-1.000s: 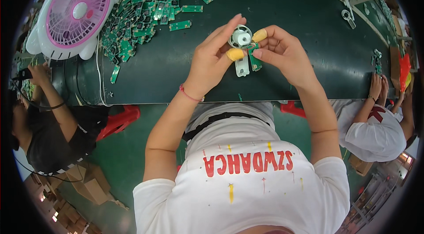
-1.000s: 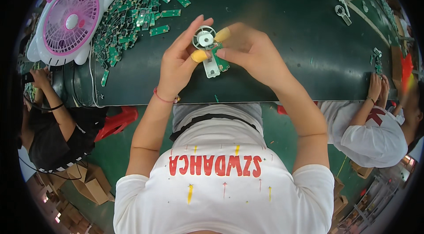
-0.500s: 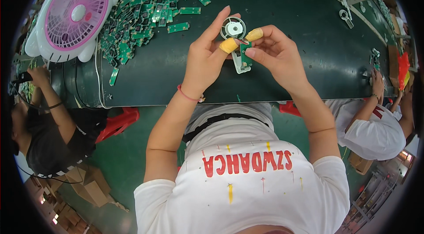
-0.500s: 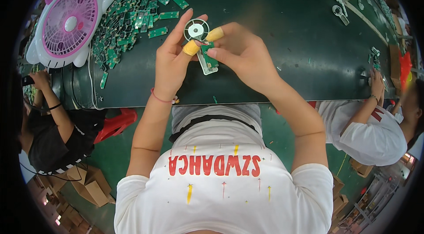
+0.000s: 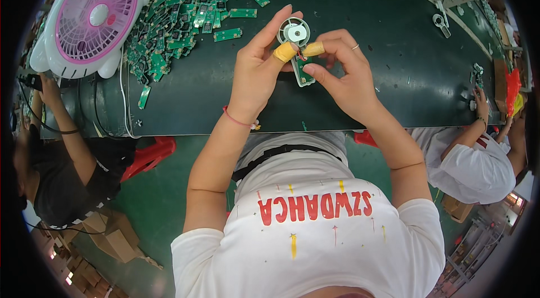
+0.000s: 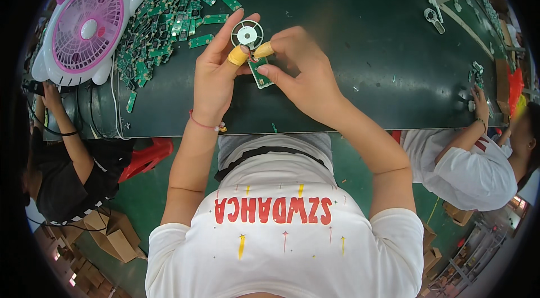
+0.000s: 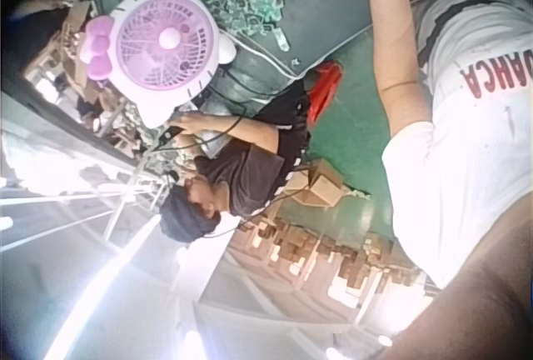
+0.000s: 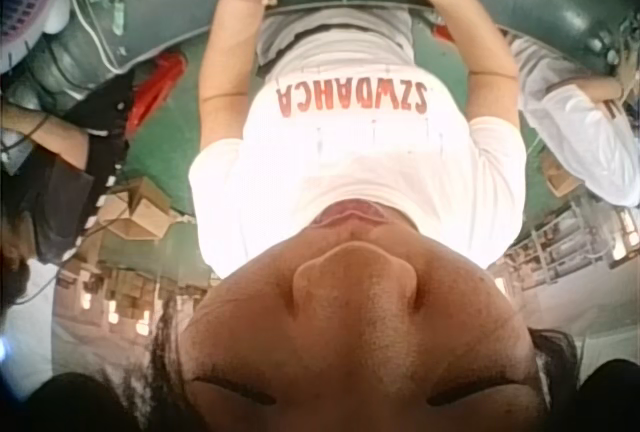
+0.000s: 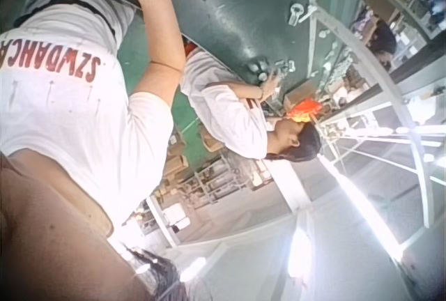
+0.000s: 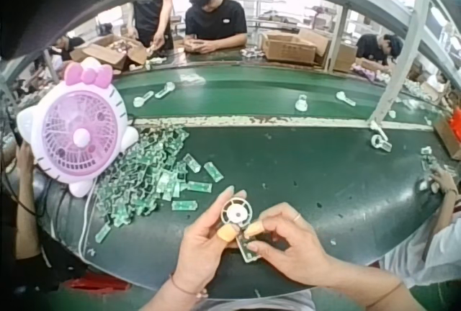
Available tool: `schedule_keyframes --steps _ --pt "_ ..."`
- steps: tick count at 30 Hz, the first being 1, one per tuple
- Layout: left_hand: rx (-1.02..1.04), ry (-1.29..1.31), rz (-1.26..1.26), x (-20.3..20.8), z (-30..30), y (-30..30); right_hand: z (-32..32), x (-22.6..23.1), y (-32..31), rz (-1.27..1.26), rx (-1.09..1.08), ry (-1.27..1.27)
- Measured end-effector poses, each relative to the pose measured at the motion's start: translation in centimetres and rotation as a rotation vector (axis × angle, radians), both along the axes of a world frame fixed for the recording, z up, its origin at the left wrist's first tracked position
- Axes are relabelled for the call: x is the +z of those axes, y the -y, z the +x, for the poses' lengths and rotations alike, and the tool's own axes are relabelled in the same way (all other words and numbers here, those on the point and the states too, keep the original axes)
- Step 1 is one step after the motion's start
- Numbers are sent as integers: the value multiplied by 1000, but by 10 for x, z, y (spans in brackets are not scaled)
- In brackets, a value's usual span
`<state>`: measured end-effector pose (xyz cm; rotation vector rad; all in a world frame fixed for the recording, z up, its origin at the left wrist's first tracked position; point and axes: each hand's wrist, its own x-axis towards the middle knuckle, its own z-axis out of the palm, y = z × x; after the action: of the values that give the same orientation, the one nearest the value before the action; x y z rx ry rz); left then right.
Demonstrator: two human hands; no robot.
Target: Assembling components of a small electronic fan on a production line.
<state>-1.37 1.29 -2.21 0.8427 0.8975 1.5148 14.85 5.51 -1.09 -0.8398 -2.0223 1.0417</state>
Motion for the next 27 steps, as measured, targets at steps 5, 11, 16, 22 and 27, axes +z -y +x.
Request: schedule_keyframes --steps 5,11,16,22,27 --pt "5 1 21 1 2 0 -1 3 -5 129 16 66" --pt "-2 1 7 0 0 0 -2 3 -10 151 85 66" --pt "-2 -7 6 7 1 0 0 -1 -8 220 72 53" --pt "133 -151 110 2 13 -1 -3 -11 4 -384 -76 -44" --pt "218 -69 155 0 28 -9 -13 -5 -1 -589 136 -27"
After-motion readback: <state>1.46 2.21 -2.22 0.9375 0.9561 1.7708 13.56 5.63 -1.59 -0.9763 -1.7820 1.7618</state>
